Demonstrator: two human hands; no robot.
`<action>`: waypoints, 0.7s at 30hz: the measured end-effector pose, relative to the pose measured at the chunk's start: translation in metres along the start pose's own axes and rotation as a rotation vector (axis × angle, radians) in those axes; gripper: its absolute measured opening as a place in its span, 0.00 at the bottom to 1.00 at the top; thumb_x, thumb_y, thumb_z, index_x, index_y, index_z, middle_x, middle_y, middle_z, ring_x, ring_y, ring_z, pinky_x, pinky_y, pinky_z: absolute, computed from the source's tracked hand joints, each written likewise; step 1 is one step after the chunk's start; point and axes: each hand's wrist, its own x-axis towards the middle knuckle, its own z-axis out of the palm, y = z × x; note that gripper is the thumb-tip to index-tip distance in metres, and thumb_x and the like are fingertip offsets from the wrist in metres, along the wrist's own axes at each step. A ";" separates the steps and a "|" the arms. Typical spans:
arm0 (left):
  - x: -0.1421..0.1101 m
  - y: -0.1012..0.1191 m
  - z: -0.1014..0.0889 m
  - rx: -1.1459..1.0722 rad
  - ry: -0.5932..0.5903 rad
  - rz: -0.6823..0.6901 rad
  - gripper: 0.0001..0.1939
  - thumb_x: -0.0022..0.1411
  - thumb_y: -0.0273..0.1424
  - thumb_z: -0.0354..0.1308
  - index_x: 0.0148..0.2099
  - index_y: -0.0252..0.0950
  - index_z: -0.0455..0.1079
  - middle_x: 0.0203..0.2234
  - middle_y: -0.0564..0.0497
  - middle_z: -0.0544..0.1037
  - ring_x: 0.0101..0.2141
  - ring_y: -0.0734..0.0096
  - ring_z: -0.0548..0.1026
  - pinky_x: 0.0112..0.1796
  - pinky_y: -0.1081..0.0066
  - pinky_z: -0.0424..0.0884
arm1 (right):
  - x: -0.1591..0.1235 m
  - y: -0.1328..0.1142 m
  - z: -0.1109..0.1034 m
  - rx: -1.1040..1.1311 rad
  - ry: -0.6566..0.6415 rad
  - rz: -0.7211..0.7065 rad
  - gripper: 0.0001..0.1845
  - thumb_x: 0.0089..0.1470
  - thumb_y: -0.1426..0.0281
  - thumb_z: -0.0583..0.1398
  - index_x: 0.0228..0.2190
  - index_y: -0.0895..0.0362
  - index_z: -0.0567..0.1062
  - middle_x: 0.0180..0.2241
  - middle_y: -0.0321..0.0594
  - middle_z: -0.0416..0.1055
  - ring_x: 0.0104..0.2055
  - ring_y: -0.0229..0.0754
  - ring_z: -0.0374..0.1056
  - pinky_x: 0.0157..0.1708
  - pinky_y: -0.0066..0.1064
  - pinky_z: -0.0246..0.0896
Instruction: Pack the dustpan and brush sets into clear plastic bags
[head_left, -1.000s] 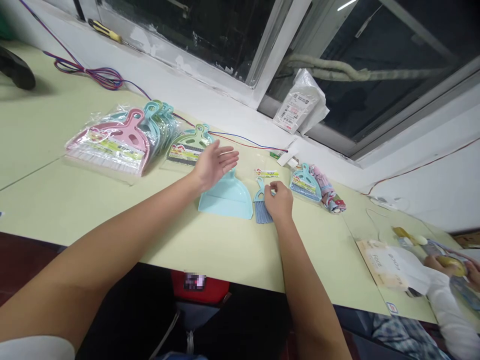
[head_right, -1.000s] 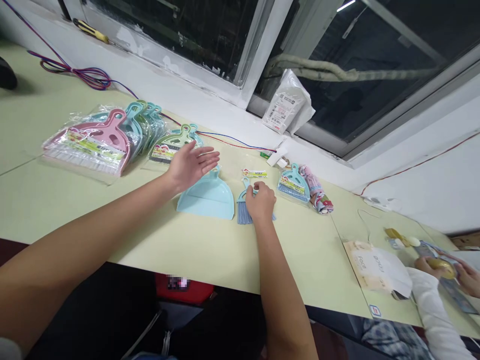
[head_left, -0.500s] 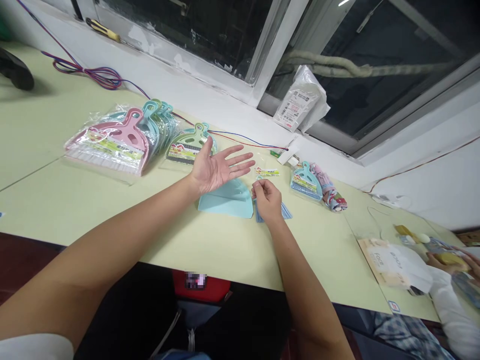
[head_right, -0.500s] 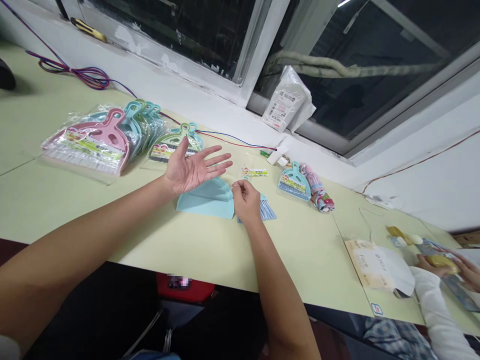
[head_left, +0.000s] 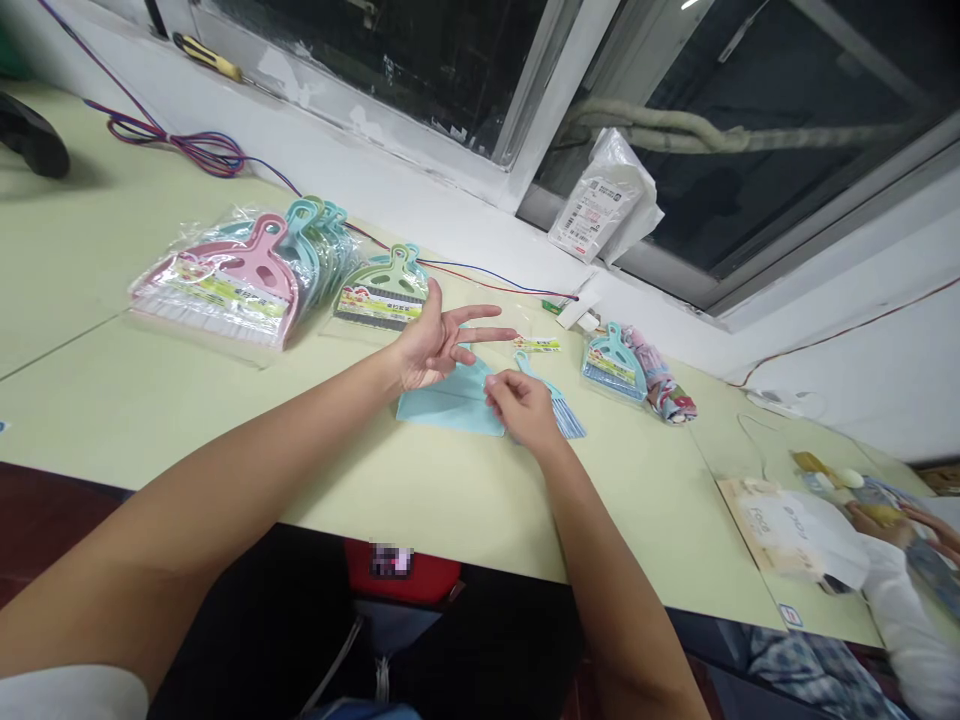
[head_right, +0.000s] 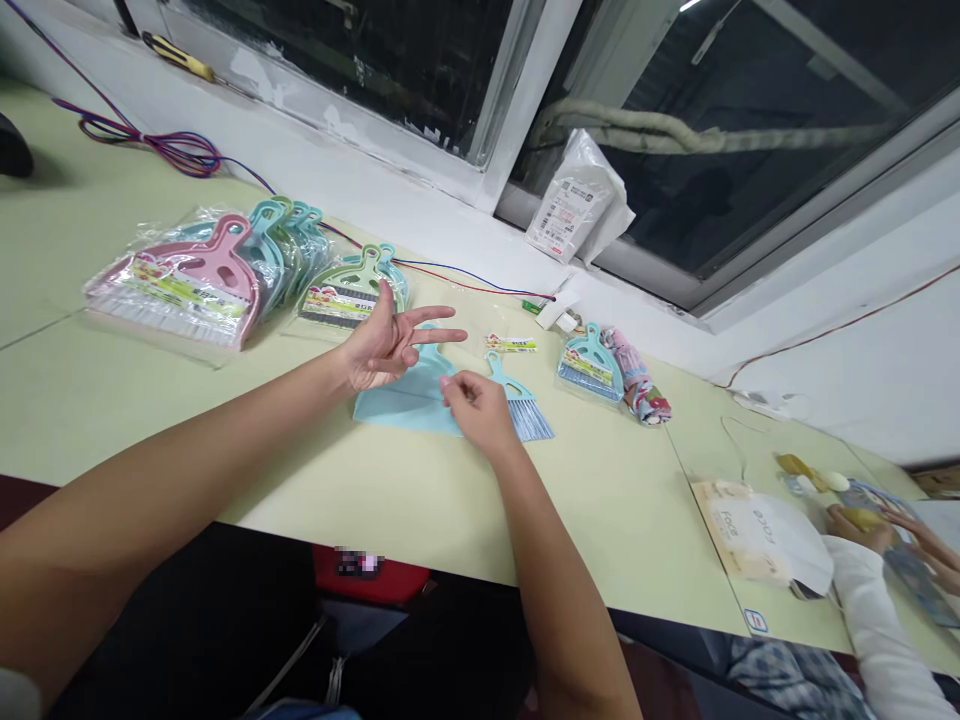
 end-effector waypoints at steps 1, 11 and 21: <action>0.000 -0.001 0.001 -0.009 -0.004 0.009 0.49 0.64 0.64 0.27 0.64 0.36 0.67 0.56 0.31 0.76 0.19 0.76 0.77 0.08 0.83 0.45 | -0.003 -0.005 0.006 -0.012 -0.067 -0.021 0.21 0.59 0.51 0.60 0.25 0.55 0.74 0.23 0.35 0.71 0.22 0.36 0.63 0.23 0.29 0.59; -0.002 -0.014 0.012 -0.050 -0.038 0.016 0.44 0.67 0.62 0.31 0.61 0.34 0.69 0.49 0.33 0.80 0.11 0.85 0.65 0.07 0.82 0.41 | -0.018 -0.025 0.038 0.021 -0.187 -0.157 0.16 0.61 0.58 0.60 0.27 0.55 0.76 0.26 0.35 0.75 0.25 0.36 0.66 0.29 0.30 0.61; -0.002 -0.019 0.019 0.054 0.009 0.092 0.45 0.65 0.64 0.32 0.56 0.36 0.74 0.42 0.36 0.83 0.08 0.86 0.57 0.08 0.79 0.40 | -0.019 -0.017 0.044 0.142 -0.092 -0.041 0.13 0.57 0.61 0.62 0.25 0.55 0.77 0.25 0.38 0.77 0.23 0.37 0.67 0.26 0.31 0.62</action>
